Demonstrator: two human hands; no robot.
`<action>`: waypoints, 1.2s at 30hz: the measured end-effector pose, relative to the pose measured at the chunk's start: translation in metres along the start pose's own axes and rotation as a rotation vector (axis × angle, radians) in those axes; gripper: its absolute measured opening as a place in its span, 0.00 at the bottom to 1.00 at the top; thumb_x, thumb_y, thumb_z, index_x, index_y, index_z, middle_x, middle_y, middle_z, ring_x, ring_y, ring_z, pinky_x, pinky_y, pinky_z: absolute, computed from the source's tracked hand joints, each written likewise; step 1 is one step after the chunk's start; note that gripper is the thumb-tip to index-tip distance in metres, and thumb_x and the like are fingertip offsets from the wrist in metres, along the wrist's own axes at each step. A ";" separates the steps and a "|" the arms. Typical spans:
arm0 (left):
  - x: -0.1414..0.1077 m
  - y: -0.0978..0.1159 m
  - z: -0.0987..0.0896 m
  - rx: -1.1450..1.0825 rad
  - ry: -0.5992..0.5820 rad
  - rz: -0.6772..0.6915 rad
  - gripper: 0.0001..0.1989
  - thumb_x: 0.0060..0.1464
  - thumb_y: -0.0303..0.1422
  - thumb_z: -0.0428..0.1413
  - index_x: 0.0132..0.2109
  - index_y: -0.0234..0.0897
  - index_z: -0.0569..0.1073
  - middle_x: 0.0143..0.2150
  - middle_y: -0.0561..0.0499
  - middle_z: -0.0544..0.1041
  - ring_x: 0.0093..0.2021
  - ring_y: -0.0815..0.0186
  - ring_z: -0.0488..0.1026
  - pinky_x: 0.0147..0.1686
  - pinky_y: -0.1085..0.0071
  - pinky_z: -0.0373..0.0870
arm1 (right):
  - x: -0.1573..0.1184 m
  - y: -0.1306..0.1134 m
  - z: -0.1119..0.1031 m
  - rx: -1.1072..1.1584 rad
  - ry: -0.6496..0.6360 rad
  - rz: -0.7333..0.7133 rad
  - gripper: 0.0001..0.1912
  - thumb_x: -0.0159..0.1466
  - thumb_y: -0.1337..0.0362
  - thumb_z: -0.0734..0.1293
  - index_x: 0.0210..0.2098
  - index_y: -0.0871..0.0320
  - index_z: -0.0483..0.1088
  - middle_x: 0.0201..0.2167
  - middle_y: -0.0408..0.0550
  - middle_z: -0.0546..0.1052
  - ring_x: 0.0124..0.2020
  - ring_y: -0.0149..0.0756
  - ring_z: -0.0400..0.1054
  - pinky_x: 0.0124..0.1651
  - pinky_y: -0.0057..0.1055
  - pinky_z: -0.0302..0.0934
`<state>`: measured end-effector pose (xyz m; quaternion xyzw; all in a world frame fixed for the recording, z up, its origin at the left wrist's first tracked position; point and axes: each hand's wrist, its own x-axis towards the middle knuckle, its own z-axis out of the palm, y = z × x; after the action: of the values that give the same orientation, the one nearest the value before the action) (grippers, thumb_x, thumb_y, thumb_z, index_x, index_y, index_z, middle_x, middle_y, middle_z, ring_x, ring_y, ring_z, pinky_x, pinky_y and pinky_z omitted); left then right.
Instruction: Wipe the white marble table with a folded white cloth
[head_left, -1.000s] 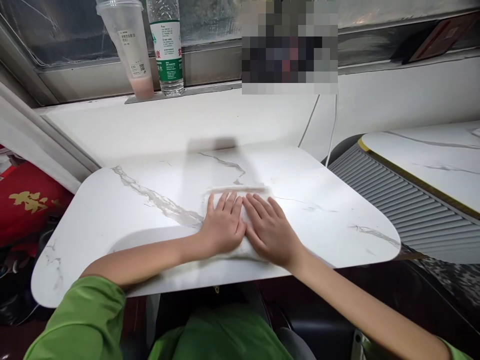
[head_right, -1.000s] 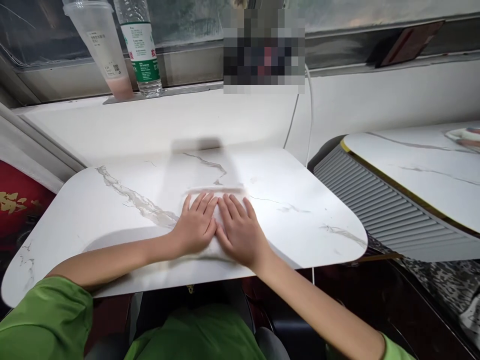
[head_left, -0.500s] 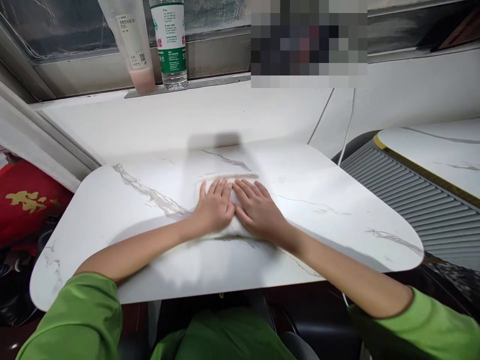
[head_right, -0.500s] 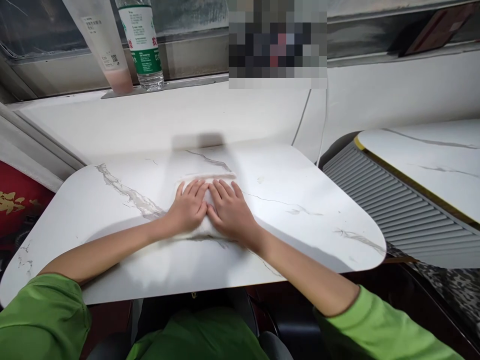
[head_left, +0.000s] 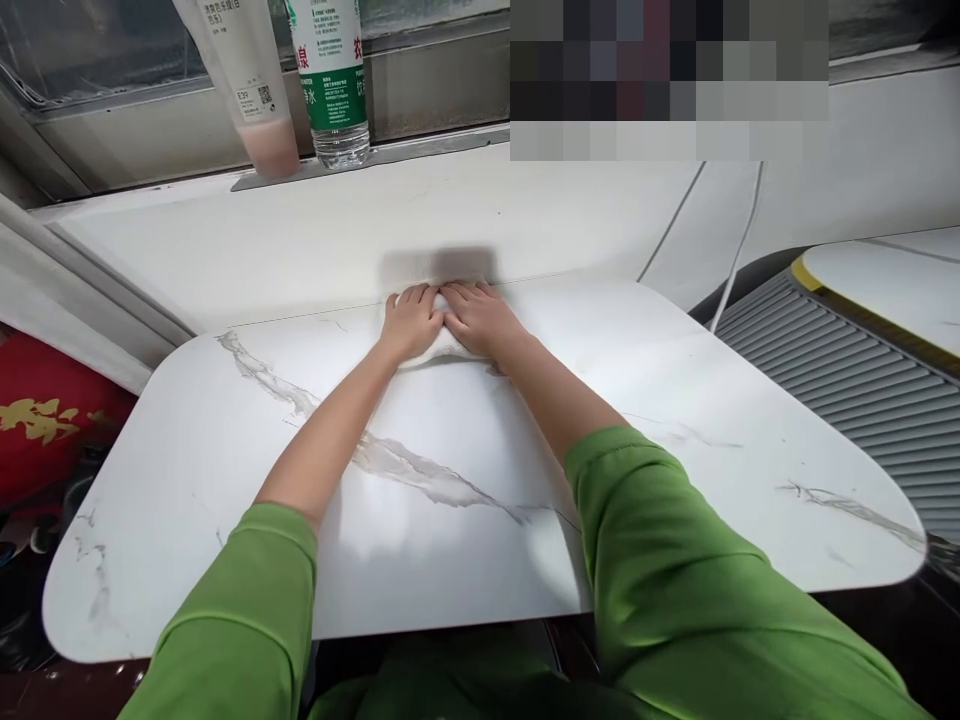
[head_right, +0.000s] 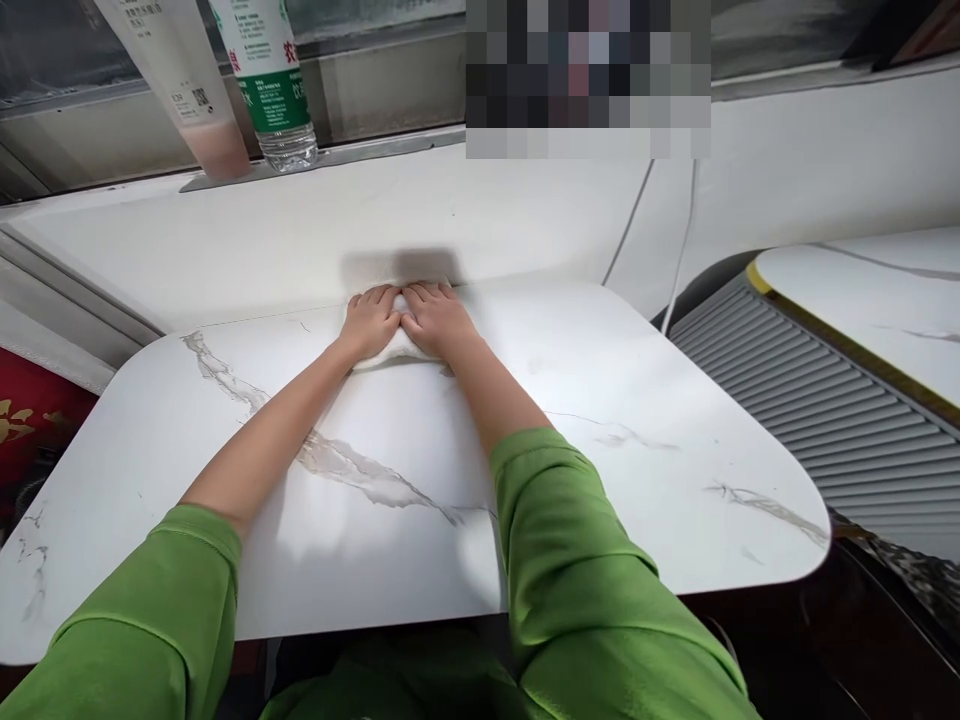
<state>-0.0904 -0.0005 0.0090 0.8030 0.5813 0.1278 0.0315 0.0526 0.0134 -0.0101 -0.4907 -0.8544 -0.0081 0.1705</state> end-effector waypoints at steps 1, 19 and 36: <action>0.001 0.000 0.000 0.003 -0.001 -0.001 0.23 0.62 0.32 0.38 0.62 0.36 0.59 0.64 0.45 0.61 0.64 0.61 0.55 0.63 0.57 0.46 | 0.000 0.001 0.001 0.002 0.005 -0.005 0.28 0.66 0.62 0.49 0.61 0.68 0.58 0.62 0.59 0.63 0.63 0.47 0.54 0.65 0.48 0.43; -0.111 0.029 -0.017 0.065 -0.053 0.027 0.25 0.62 0.30 0.39 0.65 0.30 0.56 0.68 0.43 0.55 0.67 0.59 0.50 0.65 0.53 0.42 | -0.097 -0.065 -0.024 -0.083 -0.015 -0.071 0.29 0.68 0.61 0.48 0.62 0.71 0.56 0.63 0.62 0.60 0.65 0.48 0.50 0.65 0.49 0.42; -0.242 0.040 -0.040 0.064 -0.072 0.133 0.28 0.61 0.31 0.40 0.65 0.23 0.56 0.67 0.37 0.56 0.68 0.53 0.49 0.66 0.50 0.42 | -0.188 -0.147 -0.048 0.022 0.047 -0.283 0.29 0.66 0.63 0.50 0.62 0.75 0.57 0.62 0.65 0.61 0.65 0.52 0.51 0.64 0.54 0.46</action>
<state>-0.1335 -0.2452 0.0149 0.8445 0.5289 0.0818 0.0181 0.0292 -0.2291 0.0015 -0.3632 -0.9108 -0.0342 0.1931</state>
